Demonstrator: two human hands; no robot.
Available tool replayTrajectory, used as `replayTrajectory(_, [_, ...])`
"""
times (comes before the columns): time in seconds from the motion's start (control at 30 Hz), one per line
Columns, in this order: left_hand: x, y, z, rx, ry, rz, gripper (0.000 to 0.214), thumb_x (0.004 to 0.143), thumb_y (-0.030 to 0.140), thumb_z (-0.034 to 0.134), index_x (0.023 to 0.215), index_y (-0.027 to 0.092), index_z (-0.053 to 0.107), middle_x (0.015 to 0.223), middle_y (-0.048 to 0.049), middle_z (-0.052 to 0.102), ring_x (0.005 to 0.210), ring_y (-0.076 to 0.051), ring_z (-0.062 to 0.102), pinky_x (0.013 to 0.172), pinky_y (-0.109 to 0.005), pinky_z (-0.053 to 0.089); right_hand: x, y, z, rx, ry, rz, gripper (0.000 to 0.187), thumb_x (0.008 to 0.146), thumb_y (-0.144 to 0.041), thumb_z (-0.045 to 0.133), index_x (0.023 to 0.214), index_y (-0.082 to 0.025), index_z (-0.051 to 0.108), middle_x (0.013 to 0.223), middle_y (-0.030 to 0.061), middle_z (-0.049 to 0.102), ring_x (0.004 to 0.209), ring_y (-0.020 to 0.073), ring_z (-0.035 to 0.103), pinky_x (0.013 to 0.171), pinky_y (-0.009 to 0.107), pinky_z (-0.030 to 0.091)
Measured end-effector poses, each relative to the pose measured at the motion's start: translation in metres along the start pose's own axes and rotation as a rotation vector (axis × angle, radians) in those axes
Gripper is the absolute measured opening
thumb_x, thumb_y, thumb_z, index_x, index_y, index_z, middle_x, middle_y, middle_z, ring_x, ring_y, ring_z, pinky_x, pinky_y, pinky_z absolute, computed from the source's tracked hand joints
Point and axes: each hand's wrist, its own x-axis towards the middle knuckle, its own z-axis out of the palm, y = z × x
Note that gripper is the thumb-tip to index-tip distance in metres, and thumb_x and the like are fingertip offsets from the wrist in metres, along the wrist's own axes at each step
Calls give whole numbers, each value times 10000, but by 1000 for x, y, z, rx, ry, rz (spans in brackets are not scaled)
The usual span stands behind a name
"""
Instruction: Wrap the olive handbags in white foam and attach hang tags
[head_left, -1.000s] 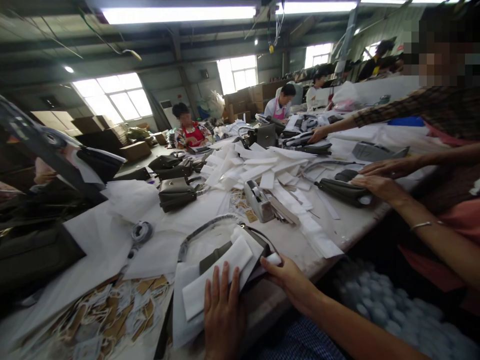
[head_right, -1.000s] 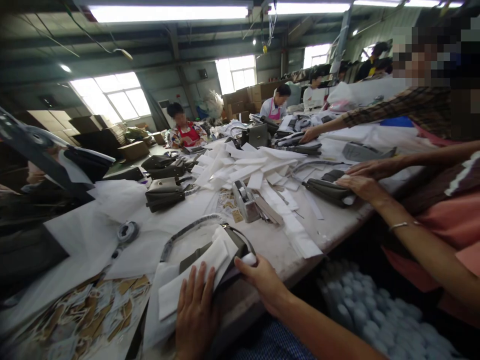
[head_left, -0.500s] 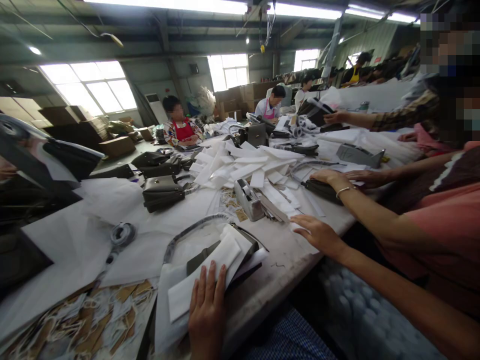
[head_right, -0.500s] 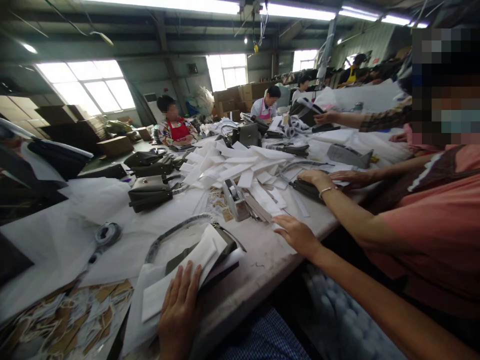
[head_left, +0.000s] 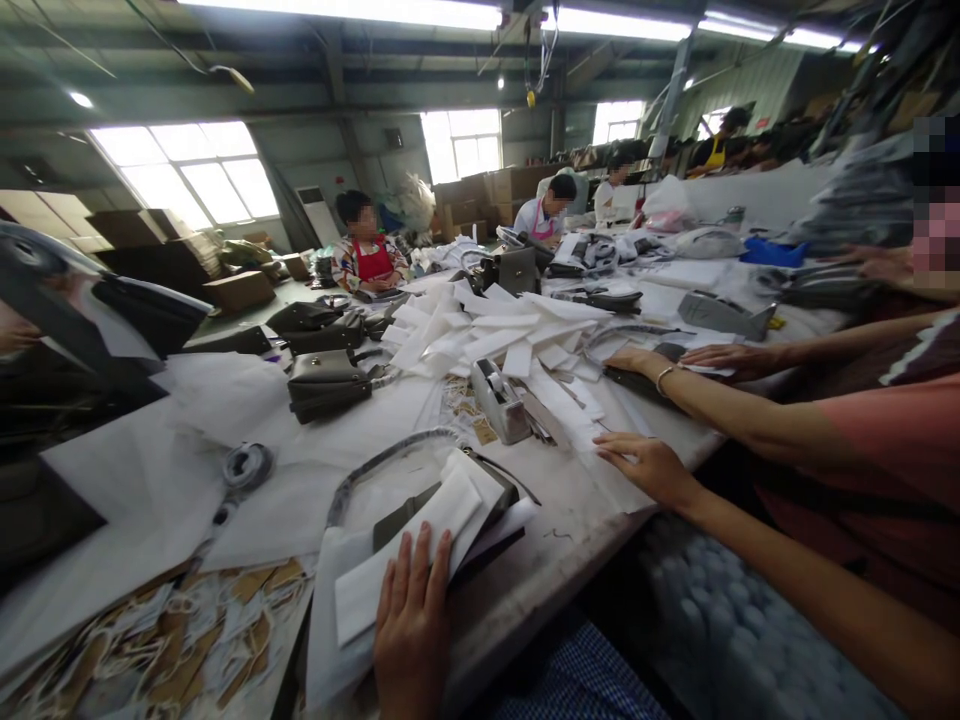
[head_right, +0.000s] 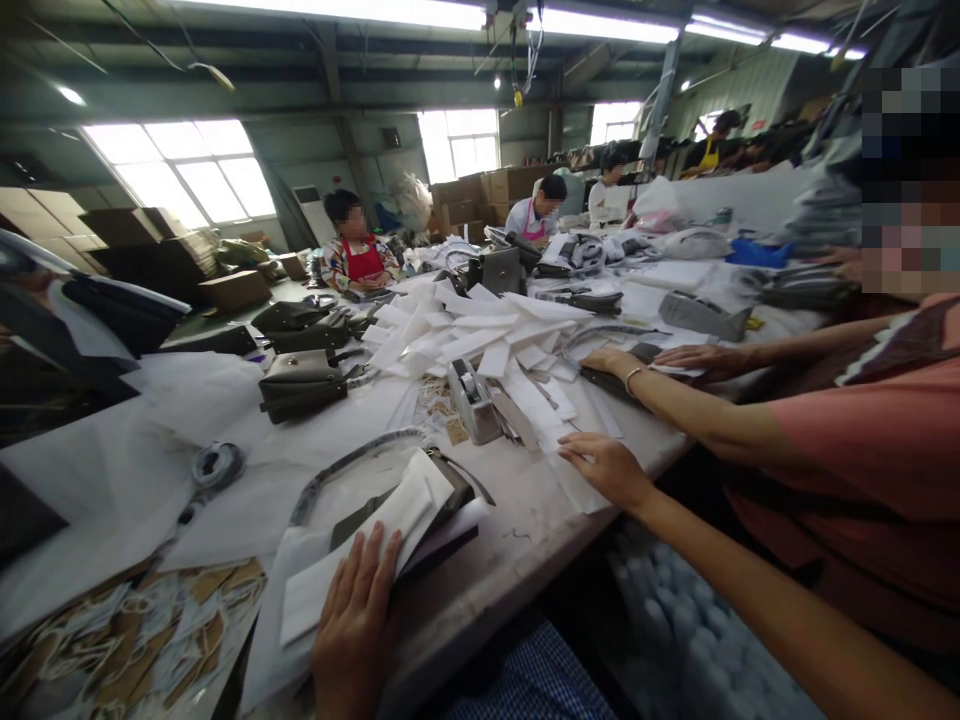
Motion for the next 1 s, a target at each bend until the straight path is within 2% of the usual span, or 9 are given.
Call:
replayTrajectory(0.2, [1, 0, -1, -21, 10, -11, 755, 939, 73, 447, 1581, 314, 131, 1571, -64, 382, 1458, -303, 328, 1128, -515, 405, -55, -59, 3, 220, -368, 37, 354, 974, -476, 511, 994, -247, 780, 1062, 36, 771, 1003, 249, 713, 910, 375, 562])
replayTrajectory(0.27, [2, 1, 0, -13, 47, -1, 726, 946, 92, 454, 1577, 301, 163, 1564, -64, 396, 1447, -307, 351, 1117, -508, 419, -53, -58, 12, 115, -254, 8, 410, 1001, -486, 450, 1120, -227, 744, 1165, 71, 738, 1096, 262, 678, 970, 408, 534])
replayTrajectory(0.37, [3, 1, 0, 12, 116, 12, 684, 957, 123, 469, 1570, 282, 210, 1543, -71, 431, 1419, -314, 401, 1084, -496, 451, -31, -42, 38, -201, -30, -67, 574, 977, -547, 455, 1346, -133, 604, 1407, 170, 574, 1336, 334, 498, 1127, 528, 384])
replayTrajectory(0.47, [4, -1, -1, 11, 139, 7, 654, 966, 139, 461, 1566, 265, 233, 1535, -81, 443, 1409, -318, 416, 1076, -495, 456, -21, -30, 69, -428, -82, -92, 760, 908, -633, 522, 1383, -40, 546, 1459, 248, 489, 1398, 395, 399, 1150, 594, 320])
replayTrajectory(0.57, [6, -5, -5, -17, 172, -25, 634, 976, 171, 459, 1565, 247, 239, 1524, -91, 459, 1405, -319, 422, 1076, -496, 455, -45, -36, 91, -447, -168, -157, 811, 902, -663, 509, 1412, -31, 509, 1455, 257, 487, 1394, 386, 409, 1160, 595, 303])
replayTrajectory(0.73, [9, -7, -9, -51, 203, -75, 639, 974, 181, 482, 1564, 248, 245, 1512, -89, 476, 1396, -312, 437, 1082, -490, 449, -101, -74, 89, -256, -300, -347, 729, 958, -567, 496, 1527, -132, 360, 1566, 165, 358, 1459, 326, 312, 1184, 540, 297])
replayTrajectory(0.8, [10, -7, -9, -60, 203, -72, 632, 974, 185, 487, 1560, 246, 259, 1514, -88, 473, 1400, -316, 430, 1079, -490, 451, -98, -92, 86, -142, -403, -402, 714, 961, -565, 493, 1536, -167, 347, 1578, 138, 346, 1465, 303, 306, 1195, 515, 291])
replayTrajectory(0.9, [10, -8, -9, -64, 216, -69, 611, 981, 213, 486, 1555, 236, 278, 1512, -92, 475, 1396, -321, 435, 1069, -495, 458, -67, -114, 95, 13, -531, -496, 673, 952, -569, 513, 1501, -192, 418, 1551, 125, 411, 1438, 294, 363, 1199, 509, 281])
replayTrajectory(1.0, [10, -8, -10, -54, 237, -77, 596, 987, 233, 480, 1551, 231, 289, 1505, -90, 484, 1391, -314, 443, 1063, -484, 466, -28, -126, 120, 109, -494, -539, 504, 921, -509, 602, 1329, -214, 613, 1359, 119, 621, 1298, 298, 526, 1140, 490, 372])
